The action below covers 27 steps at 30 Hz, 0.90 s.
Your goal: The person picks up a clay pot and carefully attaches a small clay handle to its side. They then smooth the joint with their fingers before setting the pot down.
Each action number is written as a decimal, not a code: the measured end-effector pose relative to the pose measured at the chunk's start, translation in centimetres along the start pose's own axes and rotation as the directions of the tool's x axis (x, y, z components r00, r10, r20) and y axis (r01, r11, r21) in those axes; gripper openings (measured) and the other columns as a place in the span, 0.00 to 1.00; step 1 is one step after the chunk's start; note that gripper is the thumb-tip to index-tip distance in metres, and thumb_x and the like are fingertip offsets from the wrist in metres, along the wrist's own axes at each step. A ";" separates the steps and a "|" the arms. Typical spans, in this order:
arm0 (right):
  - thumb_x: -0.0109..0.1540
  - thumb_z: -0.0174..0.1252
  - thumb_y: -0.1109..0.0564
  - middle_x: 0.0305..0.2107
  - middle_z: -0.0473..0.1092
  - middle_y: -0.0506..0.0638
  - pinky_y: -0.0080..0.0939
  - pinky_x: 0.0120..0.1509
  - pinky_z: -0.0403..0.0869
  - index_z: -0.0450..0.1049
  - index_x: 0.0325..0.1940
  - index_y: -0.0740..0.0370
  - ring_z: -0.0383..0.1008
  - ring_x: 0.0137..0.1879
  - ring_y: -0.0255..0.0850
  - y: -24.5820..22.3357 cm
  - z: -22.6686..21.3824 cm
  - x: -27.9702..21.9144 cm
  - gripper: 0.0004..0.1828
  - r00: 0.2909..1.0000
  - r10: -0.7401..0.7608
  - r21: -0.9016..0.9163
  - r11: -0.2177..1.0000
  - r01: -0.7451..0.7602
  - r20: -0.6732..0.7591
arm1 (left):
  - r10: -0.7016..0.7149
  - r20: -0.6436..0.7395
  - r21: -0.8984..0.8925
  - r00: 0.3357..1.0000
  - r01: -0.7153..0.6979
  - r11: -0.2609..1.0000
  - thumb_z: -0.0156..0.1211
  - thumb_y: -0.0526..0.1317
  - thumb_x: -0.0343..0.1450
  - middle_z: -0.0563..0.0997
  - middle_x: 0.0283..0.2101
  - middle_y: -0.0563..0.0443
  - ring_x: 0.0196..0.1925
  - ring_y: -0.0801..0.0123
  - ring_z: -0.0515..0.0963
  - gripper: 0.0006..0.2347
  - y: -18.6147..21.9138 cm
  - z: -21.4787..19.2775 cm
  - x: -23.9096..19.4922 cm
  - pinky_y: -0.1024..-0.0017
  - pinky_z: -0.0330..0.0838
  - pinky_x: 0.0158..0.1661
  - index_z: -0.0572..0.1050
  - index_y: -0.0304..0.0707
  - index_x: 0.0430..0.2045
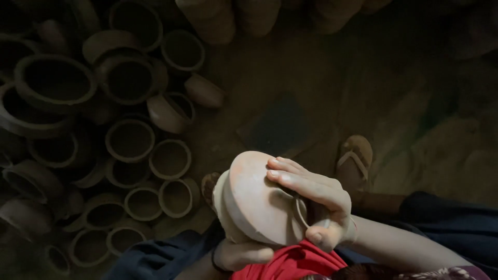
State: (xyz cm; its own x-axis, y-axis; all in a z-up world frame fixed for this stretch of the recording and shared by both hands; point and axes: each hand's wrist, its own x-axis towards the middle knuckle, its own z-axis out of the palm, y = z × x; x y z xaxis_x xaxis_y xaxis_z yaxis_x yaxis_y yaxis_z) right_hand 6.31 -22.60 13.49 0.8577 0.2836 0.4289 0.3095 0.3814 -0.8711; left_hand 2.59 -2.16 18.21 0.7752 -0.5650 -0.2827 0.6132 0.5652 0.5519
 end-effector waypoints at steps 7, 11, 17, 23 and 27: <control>0.69 0.55 0.38 0.60 0.72 0.75 0.65 0.82 0.62 0.70 0.65 0.74 0.72 0.73 0.64 0.6 0.3 -1.8 0.36 0.997 -0.078 0.052 0.996 0.077 0.007 | -0.237 0.170 0.533 0.957 0.113 0.839 0.60 0.47 0.74 0.49 0.83 0.42 0.86 0.57 0.48 0.37 -6.9 -4.7 -2.5 0.55 0.41 0.82 0.48 0.40 0.78; 0.69 0.55 0.39 0.62 0.70 0.75 0.64 0.85 0.54 0.70 0.65 0.74 0.70 0.74 0.62 0.7 0.1 -2.0 0.35 0.998 -0.028 0.151 0.988 0.020 0.049 | -0.200 0.153 0.550 0.968 0.084 0.831 0.60 0.46 0.74 0.55 0.78 0.42 0.80 0.57 0.55 0.34 -7.8 -5.1 -1.9 0.57 0.51 0.76 0.51 0.38 0.75; 0.72 0.52 0.38 0.73 0.60 0.65 0.56 0.89 0.43 0.68 0.69 0.69 0.51 0.83 0.53 -0.2 -0.5 0.9 0.34 0.929 0.355 0.205 0.906 -0.370 0.106 | -0.180 0.148 0.570 0.972 0.065 0.819 0.59 0.44 0.75 0.63 0.71 0.40 0.72 0.58 0.65 0.30 -8.7 -5.3 -0.4 0.60 0.65 0.67 0.55 0.35 0.71; 0.70 0.47 0.43 0.59 0.71 0.67 0.49 0.65 0.71 0.72 0.70 0.69 0.73 0.60 0.48 2.5 -0.8 2.9 0.33 0.390 0.918 0.419 0.327 -0.847 0.072 | -0.189 0.199 0.673 0.961 0.006 0.740 0.56 0.43 0.77 0.68 0.68 0.42 0.68 0.59 0.71 0.26 -8.9 -6.9 1.7 0.63 0.72 0.65 0.58 0.33 0.69; 0.68 0.49 0.44 0.62 0.71 0.59 0.42 0.66 0.71 0.69 0.69 0.69 0.72 0.63 0.42 0.9 0.0 2.8 0.32 0.501 0.865 0.394 0.473 -0.788 -0.035 | -0.142 0.227 0.762 0.964 -0.085 0.642 0.55 0.43 0.78 0.67 0.70 0.44 0.72 0.62 0.69 0.25 -7.6 -6.7 2.2 0.64 0.68 0.69 0.58 0.35 0.71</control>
State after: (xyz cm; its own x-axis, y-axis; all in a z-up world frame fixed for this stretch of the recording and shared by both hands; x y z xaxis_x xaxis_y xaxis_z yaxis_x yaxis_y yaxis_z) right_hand 9.03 -21.46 13.93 0.7120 0.4409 -0.5465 -0.6913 0.3034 -0.6558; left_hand 0.66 -3.71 8.15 0.6255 -0.7610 -0.1722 0.2116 -0.0471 0.9762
